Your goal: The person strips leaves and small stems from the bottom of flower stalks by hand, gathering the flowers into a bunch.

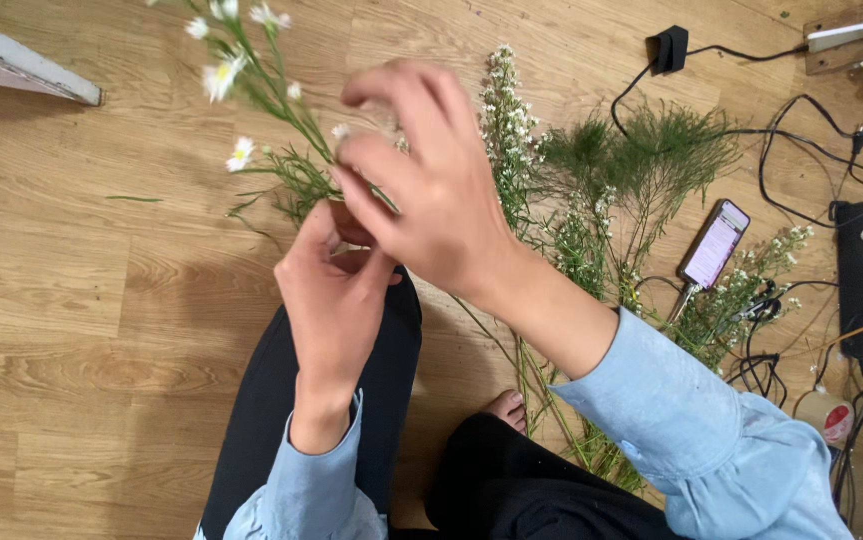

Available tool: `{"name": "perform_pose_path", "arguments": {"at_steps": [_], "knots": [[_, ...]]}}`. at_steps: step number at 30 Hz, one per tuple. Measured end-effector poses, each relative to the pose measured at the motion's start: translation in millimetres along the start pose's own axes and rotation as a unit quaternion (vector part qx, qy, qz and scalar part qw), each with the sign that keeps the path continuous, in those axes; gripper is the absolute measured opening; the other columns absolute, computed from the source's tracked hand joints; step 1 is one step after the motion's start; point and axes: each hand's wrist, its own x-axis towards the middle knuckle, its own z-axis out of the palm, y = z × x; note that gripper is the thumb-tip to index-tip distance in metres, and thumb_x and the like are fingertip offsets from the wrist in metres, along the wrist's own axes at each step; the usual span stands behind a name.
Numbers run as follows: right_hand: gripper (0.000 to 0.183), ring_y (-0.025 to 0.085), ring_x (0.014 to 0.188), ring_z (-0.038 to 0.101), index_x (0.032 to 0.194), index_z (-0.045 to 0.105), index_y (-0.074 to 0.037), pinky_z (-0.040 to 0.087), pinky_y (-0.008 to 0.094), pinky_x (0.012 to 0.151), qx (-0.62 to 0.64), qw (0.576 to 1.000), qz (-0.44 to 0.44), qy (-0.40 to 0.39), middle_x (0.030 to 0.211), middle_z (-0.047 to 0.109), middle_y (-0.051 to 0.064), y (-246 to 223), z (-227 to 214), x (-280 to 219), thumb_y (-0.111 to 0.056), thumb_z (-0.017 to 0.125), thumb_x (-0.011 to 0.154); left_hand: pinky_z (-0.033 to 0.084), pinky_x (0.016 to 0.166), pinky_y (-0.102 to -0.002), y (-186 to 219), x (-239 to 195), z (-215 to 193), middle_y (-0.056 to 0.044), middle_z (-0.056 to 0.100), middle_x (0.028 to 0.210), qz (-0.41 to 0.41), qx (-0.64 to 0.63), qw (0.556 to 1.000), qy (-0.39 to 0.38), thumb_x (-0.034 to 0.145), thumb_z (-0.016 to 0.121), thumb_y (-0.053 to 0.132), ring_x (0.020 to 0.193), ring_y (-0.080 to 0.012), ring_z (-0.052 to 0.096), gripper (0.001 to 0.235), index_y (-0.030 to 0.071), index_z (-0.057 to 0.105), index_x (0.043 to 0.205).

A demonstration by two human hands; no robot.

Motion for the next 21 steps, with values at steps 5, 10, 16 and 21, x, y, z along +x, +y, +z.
{"name": "perform_pose_path", "arguments": {"at_steps": [5,10,16,21], "knots": [[0.016,0.036,0.115,0.060,0.086,0.066,0.001,0.049,0.058,0.105,-0.119,0.986,-0.116,-0.004,0.118,0.065,0.022,0.4,-4.0,-7.9,-0.001,0.060,0.101,0.057,0.052,-0.021,-16.0,8.8,-11.8,-0.003,0.070,0.081,0.046,0.041,0.997,0.035,0.082,0.069,-0.001,0.066,-0.0093,0.070,0.013,0.007,0.060,0.081],[0.043,0.030,0.098,0.053,0.092,0.059,-0.004,0.052,0.040,0.078,-0.081,0.987,0.099,-0.094,0.105,0.053,0.013,21.3,-5.2,-10.0,-0.045,0.058,0.104,0.062,0.053,-0.020,-10.1,15.2,-42.9,-0.008,0.074,0.084,-0.034,0.035,0.999,0.024,0.098,0.073,0.008,0.069,-0.0136,0.080,0.016,0.009,0.057,0.096],[0.078,0.018,0.134,0.057,0.147,0.050,-0.010,0.039,0.034,0.116,0.381,0.673,0.426,-0.469,0.153,0.055,0.007,8.9,-27.0,-97.2,-0.062,0.033,0.091,0.065,0.058,-0.025,6.5,12.8,-43.8,-0.011,0.067,0.083,0.003,0.006,1.000,0.028,0.101,0.071,0.008,0.070,-0.0215,0.079,0.018,-0.002,0.057,0.096],[0.033,0.014,0.061,0.055,0.118,0.075,-0.003,0.051,0.032,0.063,0.303,0.692,0.606,-0.248,0.068,0.064,0.004,-7.4,-89.2,-181.9,-0.022,0.052,0.104,0.069,0.065,-0.031,-40.1,26.1,7.3,-0.014,0.072,0.089,-0.013,-0.162,0.987,-0.008,0.097,0.070,-0.002,0.073,-0.0232,0.076,0.019,-0.001,0.056,0.109]]}}
